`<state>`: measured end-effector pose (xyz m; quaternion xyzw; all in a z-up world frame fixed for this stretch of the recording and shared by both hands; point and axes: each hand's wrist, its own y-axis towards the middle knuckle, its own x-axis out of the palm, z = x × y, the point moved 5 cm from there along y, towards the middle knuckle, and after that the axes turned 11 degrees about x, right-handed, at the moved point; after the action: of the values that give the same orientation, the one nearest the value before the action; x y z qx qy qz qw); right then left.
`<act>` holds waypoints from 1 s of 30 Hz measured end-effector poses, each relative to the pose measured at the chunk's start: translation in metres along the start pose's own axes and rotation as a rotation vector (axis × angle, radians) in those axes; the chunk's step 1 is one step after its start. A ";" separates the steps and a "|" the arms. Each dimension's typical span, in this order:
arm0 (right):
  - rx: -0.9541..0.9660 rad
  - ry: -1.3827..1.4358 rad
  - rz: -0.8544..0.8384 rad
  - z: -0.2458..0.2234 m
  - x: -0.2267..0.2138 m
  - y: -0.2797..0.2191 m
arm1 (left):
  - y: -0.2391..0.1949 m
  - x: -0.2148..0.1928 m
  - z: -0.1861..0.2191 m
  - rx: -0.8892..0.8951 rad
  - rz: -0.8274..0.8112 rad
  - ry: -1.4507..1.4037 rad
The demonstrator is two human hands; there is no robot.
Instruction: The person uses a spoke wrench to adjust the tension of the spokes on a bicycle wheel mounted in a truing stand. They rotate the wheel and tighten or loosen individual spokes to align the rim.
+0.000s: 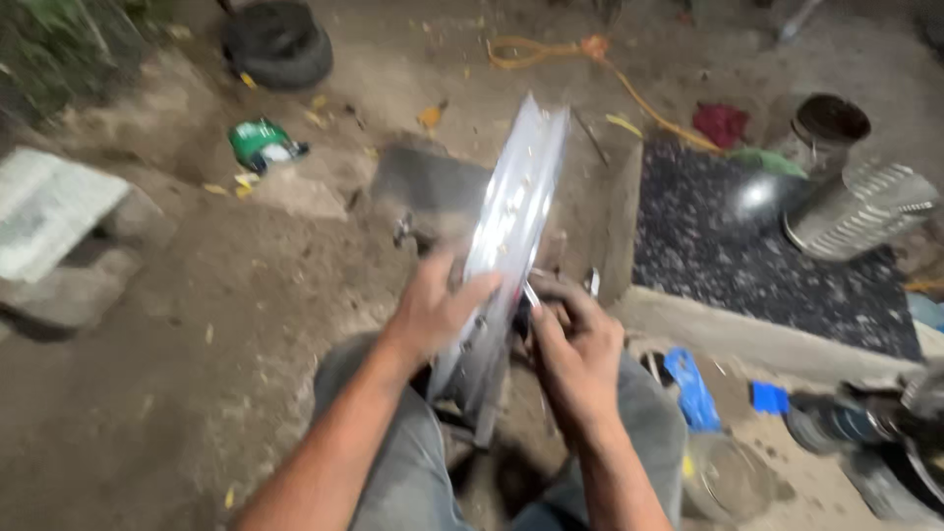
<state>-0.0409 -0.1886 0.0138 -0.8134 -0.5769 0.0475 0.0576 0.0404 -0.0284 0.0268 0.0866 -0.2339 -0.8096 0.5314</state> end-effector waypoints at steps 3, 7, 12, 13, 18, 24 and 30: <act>0.050 0.142 -0.037 0.008 0.005 0.001 | -0.006 -0.009 -0.001 0.021 0.053 0.022; -0.052 0.169 0.000 0.009 0.002 0.001 | -0.009 -0.011 -0.007 -0.040 0.096 0.134; -0.392 -0.247 0.052 -0.022 0.001 0.011 | -0.011 -0.011 -0.005 -0.148 0.102 0.063; -0.445 -0.368 0.063 -0.027 0.003 0.012 | -0.012 -0.010 -0.006 -0.164 0.106 0.007; -0.580 -0.470 0.067 -0.037 0.009 0.010 | -0.013 -0.006 -0.015 -0.204 0.117 -0.117; -0.641 -0.487 0.049 -0.044 0.002 0.017 | -0.008 -0.011 -0.009 -0.178 0.103 -0.019; -0.452 -0.356 -0.030 -0.034 0.002 0.034 | -0.006 -0.015 -0.001 -0.081 0.013 0.130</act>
<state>-0.0037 -0.1992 0.0421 -0.7757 -0.5860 0.0589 -0.2266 0.0422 -0.0129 0.0218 0.1159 -0.1667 -0.8077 0.5535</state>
